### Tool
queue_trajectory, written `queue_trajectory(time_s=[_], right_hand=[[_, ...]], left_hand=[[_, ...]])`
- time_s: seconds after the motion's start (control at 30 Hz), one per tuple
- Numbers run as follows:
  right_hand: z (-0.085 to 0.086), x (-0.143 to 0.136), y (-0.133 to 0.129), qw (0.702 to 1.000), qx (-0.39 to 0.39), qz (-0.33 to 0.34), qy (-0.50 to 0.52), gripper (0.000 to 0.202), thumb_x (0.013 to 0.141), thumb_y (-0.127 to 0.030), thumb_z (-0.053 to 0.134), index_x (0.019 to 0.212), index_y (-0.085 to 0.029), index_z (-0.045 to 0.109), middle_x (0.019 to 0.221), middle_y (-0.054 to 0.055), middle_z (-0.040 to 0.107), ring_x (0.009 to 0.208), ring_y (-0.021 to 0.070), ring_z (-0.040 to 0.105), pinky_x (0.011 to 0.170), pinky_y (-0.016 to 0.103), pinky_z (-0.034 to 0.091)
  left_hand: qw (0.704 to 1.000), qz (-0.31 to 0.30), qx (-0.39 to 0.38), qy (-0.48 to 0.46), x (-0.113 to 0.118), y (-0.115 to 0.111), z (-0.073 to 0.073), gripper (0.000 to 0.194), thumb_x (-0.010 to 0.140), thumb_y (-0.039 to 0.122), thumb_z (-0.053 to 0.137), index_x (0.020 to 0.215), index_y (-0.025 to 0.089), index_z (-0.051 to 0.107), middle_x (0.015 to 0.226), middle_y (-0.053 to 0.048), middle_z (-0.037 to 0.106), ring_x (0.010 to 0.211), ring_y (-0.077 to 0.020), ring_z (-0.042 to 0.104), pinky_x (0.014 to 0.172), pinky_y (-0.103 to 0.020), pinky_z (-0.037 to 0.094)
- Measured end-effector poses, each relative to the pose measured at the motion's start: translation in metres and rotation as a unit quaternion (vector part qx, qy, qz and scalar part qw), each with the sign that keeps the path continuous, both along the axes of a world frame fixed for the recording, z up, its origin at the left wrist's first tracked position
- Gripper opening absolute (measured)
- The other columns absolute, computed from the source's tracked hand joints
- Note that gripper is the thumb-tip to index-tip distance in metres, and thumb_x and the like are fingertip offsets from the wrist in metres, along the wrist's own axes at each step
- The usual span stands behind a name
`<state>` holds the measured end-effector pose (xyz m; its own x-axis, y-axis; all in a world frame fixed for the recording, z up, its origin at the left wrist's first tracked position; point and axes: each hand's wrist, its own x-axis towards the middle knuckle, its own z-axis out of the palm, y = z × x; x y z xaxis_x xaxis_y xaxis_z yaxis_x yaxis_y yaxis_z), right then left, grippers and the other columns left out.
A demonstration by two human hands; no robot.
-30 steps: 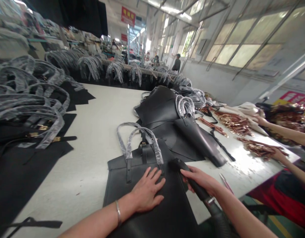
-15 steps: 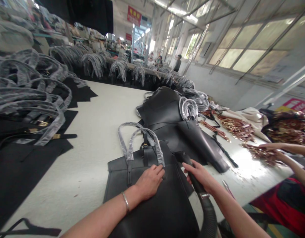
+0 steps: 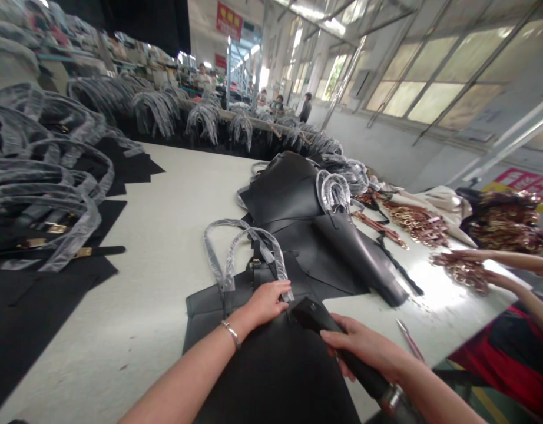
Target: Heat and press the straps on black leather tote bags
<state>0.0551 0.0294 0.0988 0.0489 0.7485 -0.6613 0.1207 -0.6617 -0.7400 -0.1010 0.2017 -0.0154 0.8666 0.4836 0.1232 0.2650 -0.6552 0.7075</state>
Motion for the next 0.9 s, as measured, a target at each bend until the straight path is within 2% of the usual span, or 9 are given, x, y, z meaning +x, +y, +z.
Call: queue_trajectory(time_s=[0.13, 0.33, 0.53, 0.7, 0.8, 0.9], right_hand=[[-0.006, 0.003, 0.011, 1.0, -0.017, 0.01, 0.017, 0.027, 0.083, -0.042, 0.063, 0.093, -0.02, 0.051, 0.068, -0.005, 0.059, 0.04, 0.0057, 0.055, 0.037, 0.014, 0.044], [-0.008, 0.001, 0.027, 0.999, -0.05, 0.004, 0.022, 0.031, 0.083, -0.047, 0.062, 0.087, -0.02, 0.047, 0.069, -0.005, 0.06, 0.041, 0.0059, 0.056, 0.037, 0.015, 0.045], [-0.004, -0.004, 0.032, 0.998, -0.067, 0.007, 0.005, 0.031, 0.084, -0.049, 0.06, 0.087, -0.02, 0.047, 0.07, -0.004, 0.061, 0.042, 0.0062, 0.056, 0.038, 0.015, 0.044], [-0.006, -0.012, 0.041, 0.999, -0.014, 0.001, -0.035, 0.029, 0.084, -0.046, 0.06, 0.09, -0.02, 0.049, 0.069, -0.005, 0.06, 0.042, 0.0069, 0.056, 0.038, 0.017, 0.044], [0.001, -0.013, 0.04, 0.995, 0.033, -0.038, -0.092, 0.026, 0.084, -0.045, 0.059, 0.089, -0.021, 0.049, 0.06, -0.008, 0.056, 0.041, 0.0078, 0.055, 0.039, 0.017, 0.043], [0.011, -0.01, 0.027, 0.992, 0.048, -0.047, -0.104, 0.028, 0.084, -0.047, 0.059, 0.083, -0.021, 0.048, 0.054, -0.008, 0.053, 0.041, 0.0084, 0.053, 0.041, 0.019, 0.043]], left_hand=[[0.999, 0.018, -0.014, -0.025, 0.002, -0.003, -0.005, 0.027, 0.088, 0.022, 0.051, 0.106, 0.024, 0.071, 0.122, -0.002, 0.065, 0.115, -0.0202, 0.059, 0.103, -0.033, 0.042], [0.995, 0.069, -0.041, -0.061, 0.003, -0.001, -0.005, 0.028, 0.087, 0.015, 0.05, 0.106, 0.022, 0.07, 0.116, -0.003, 0.069, 0.108, -0.0187, 0.062, 0.101, -0.028, 0.043], [0.993, 0.068, -0.061, -0.079, 0.002, 0.004, -0.001, 0.027, 0.085, 0.012, 0.05, 0.1, 0.02, 0.071, 0.109, -0.003, 0.071, 0.102, -0.0195, 0.063, 0.096, -0.027, 0.045], [0.99, 0.071, -0.075, -0.096, 0.001, 0.003, -0.004, 0.029, 0.086, 0.012, 0.046, 0.101, 0.021, 0.069, 0.106, -0.004, 0.07, 0.1, -0.0191, 0.064, 0.092, -0.027, 0.047], [0.986, 0.084, -0.092, -0.107, 0.001, 0.001, -0.01, 0.031, 0.089, 0.013, 0.041, 0.106, 0.02, 0.066, 0.106, -0.006, 0.068, 0.086, -0.0169, 0.066, 0.08, -0.026, 0.052], [0.982, 0.098, -0.116, -0.115, 0.004, 0.001, -0.014, 0.031, 0.09, 0.015, 0.039, 0.108, 0.018, 0.064, 0.104, -0.007, 0.066, 0.065, -0.0123, 0.064, 0.063, -0.023, 0.055]])
